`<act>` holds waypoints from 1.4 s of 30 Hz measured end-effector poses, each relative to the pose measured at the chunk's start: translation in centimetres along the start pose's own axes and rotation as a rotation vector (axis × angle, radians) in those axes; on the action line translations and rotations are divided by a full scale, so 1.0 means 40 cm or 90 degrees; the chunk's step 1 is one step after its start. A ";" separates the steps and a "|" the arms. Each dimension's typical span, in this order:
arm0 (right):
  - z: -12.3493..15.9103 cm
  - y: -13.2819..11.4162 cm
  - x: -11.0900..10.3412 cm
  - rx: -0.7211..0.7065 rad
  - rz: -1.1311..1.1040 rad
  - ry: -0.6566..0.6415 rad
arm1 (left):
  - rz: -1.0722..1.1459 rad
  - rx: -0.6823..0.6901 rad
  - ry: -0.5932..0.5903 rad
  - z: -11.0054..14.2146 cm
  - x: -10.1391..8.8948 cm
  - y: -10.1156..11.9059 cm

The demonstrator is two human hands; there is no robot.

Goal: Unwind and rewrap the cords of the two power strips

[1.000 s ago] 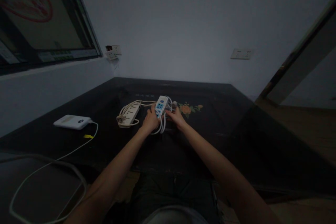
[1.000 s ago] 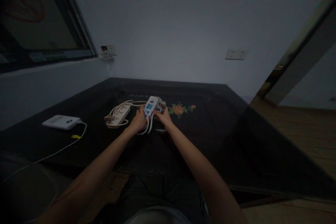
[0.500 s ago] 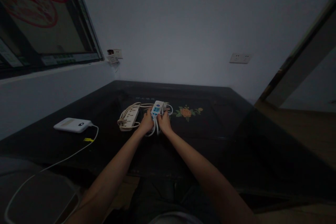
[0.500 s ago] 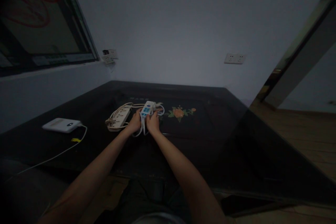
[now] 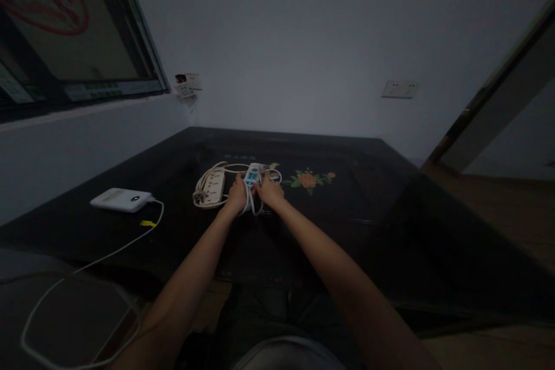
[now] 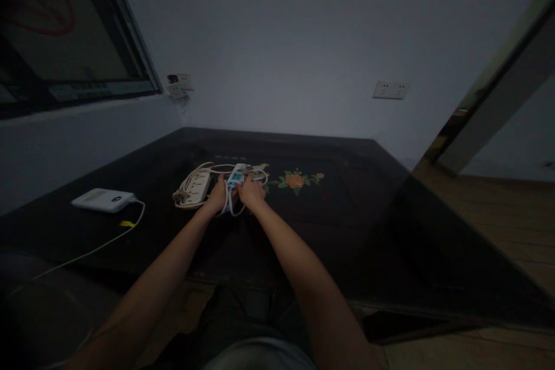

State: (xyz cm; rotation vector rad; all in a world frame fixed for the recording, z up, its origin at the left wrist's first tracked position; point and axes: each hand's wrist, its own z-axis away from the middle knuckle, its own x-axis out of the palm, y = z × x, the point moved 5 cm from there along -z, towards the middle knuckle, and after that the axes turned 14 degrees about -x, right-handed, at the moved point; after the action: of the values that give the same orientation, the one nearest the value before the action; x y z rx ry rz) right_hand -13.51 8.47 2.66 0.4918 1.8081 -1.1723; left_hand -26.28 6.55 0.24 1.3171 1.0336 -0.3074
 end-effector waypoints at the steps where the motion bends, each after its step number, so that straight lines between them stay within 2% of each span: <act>1: -0.003 -0.005 -0.005 0.001 0.009 -0.014 | -0.023 -0.010 0.008 0.000 -0.006 0.002; 5: -0.015 -0.028 -0.009 -0.002 0.018 -0.031 | -0.089 -0.019 0.030 0.003 -0.032 0.015; 11: -0.007 -0.034 0.018 -0.046 -0.017 -0.050 | -0.146 -0.018 0.064 0.015 -0.054 0.026; 14: 0.008 -0.018 0.025 -0.065 -0.039 -0.053 | -0.126 -0.015 0.048 0.007 -0.052 0.021; 18: 0.035 0.011 0.012 -0.085 -0.061 -0.041 | -0.044 0.019 -0.013 -0.008 -0.063 0.012; 20: 0.058 0.026 -0.003 -0.101 -0.073 -0.038 | -0.009 0.048 -0.032 -0.006 -0.080 0.008; 23: 0.111 0.054 -0.032 -0.143 -0.101 -0.039 | 0.000 0.108 -0.024 0.012 -0.114 0.006; 26: 0.180 0.090 -0.067 -0.195 -0.172 -0.026 | -0.008 0.137 0.021 0.039 -0.152 0.005; 28: 0.227 0.120 -0.088 -0.206 -0.212 -0.027 | -0.007 0.141 0.085 0.062 -0.179 0.017; 31: 0.283 0.166 -0.110 -0.192 -0.255 -0.033 | -0.013 0.161 0.169 0.111 -0.201 0.070; 34: 0.313 0.199 -0.115 -0.168 -0.292 -0.034 | -0.076 0.226 0.150 0.165 -0.167 0.158; 37: 0.320 0.218 -0.105 -0.146 -0.327 -0.027 | -0.172 0.280 0.092 0.194 -0.094 0.221; 40: 0.318 0.228 -0.090 -0.131 -0.346 -0.014 | -0.277 0.266 0.041 0.182 -0.026 0.221; 42: 0.317 0.229 -0.084 -0.140 -0.341 -0.006 | -0.308 0.241 0.039 0.163 -0.006 0.199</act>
State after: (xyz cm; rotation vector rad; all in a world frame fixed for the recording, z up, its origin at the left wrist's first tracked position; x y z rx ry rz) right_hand 0.73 2.19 -1.11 -0.1403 2.0994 -1.2929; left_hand -17.86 2.94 4.93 1.4005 1.3908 -0.8649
